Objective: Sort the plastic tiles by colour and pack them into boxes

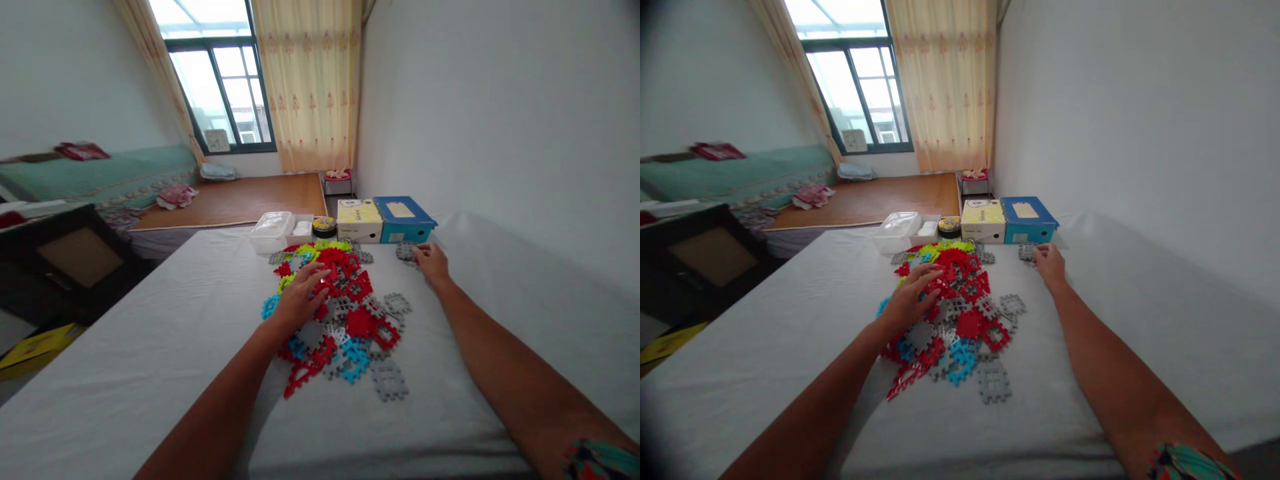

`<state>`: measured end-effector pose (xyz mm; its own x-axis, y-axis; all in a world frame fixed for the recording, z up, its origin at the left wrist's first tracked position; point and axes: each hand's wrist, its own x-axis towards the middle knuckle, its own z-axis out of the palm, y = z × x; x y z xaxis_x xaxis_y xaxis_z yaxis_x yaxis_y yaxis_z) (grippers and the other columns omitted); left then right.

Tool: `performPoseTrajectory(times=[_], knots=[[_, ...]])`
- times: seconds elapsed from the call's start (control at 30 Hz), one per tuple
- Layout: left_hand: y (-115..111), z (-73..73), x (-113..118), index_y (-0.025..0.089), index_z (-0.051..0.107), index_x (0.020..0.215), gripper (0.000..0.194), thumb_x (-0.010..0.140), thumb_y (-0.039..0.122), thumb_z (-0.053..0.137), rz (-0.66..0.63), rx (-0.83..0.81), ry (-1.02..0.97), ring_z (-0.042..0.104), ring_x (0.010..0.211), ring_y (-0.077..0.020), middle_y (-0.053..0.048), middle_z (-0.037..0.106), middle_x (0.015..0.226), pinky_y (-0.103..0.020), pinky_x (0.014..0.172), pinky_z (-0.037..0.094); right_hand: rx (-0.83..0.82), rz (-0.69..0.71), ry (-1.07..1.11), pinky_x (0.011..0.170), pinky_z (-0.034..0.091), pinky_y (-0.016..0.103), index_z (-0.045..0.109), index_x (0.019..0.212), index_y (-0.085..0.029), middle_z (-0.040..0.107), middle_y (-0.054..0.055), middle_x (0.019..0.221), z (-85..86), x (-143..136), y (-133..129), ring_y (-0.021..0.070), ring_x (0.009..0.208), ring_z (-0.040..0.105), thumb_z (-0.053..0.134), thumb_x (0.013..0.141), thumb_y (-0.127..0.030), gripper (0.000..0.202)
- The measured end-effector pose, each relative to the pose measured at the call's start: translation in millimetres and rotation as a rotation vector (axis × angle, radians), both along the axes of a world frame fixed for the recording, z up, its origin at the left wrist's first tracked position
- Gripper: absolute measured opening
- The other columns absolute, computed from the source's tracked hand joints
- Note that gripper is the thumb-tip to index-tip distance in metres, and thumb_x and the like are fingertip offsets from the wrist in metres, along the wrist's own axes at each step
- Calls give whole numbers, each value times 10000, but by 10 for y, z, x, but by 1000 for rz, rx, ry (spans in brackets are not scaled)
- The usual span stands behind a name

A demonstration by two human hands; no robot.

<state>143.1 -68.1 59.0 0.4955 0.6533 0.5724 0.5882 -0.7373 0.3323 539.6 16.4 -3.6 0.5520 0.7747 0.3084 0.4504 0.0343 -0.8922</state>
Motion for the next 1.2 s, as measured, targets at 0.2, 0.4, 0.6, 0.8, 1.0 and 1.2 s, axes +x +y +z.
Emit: performPoseTrajectory(times=[0.2, 0.4, 0.6, 0.8, 1.0, 1.2], knots=[[1, 38, -17, 233, 596, 1258, 336, 936, 288, 519, -32, -33, 7, 560, 1173, -206, -83, 607, 1251, -399, 1036, 455, -16, -80, -262, 736, 525, 364, 637, 1036, -129, 702, 146, 991, -91, 131, 39, 206, 757, 646, 556, 774, -339, 345], [-229, 170, 114, 311, 677, 1160, 332, 864, 451, 624, -415, -121, 296, 524, 1220, -246, -50, 655, 1218, -440, 1075, 376, -24, 354, -334, 640, 512, 330, 690, 1000, -169, 717, 87, 872, 196, -333, -168, 179, 626, 628, 514, 841, -426, 349], [-239, 143, 76, 371, 708, 1086, 341, 754, 438, 747, -417, -135, 457, 434, 1318, -278, -11, 601, 1317, -471, 1123, 277, -8, 799, -522, 665, 491, 299, 723, 967, -231, 732, 41, 805, 390, -883, -452, 178, 687, 634, 617, 807, -486, 320], [-13, 134, -142, 358, 734, 997, 210, 824, 255, 674, -215, -89, 425, 471, 1268, -245, 10, 629, 1270, -447, 1103, 292, -69, 875, -515, 652, 463, 281, 734, 873, -195, 722, 40, 792, 487, -841, -521, 164, 677, 611, 602, 836, -475, 311], [124, 104, -341, 326, 746, 931, 228, 850, 178, 592, 110, -18, 356, 471, 1248, -273, -12, 663, 1206, -534, 1098, 247, -74, 1028, -420, 646, 460, 263, 719, 896, -194, 725, 34, 826, 525, -1043, -626, 150, 687, 612, 626, 828, -446, 276], [111, 85, -294, 307, 716, 1022, 238, 901, 214, 534, 282, 92, 270, 499, 1200, -256, -24, 668, 1192, -486, 1066, 310, 9, 925, -482, 654, 457, 273, 716, 915, -213, 722, 28, 840, 468, -1162, -636, 144, 658, 592, 577, 863, -405, 244]])
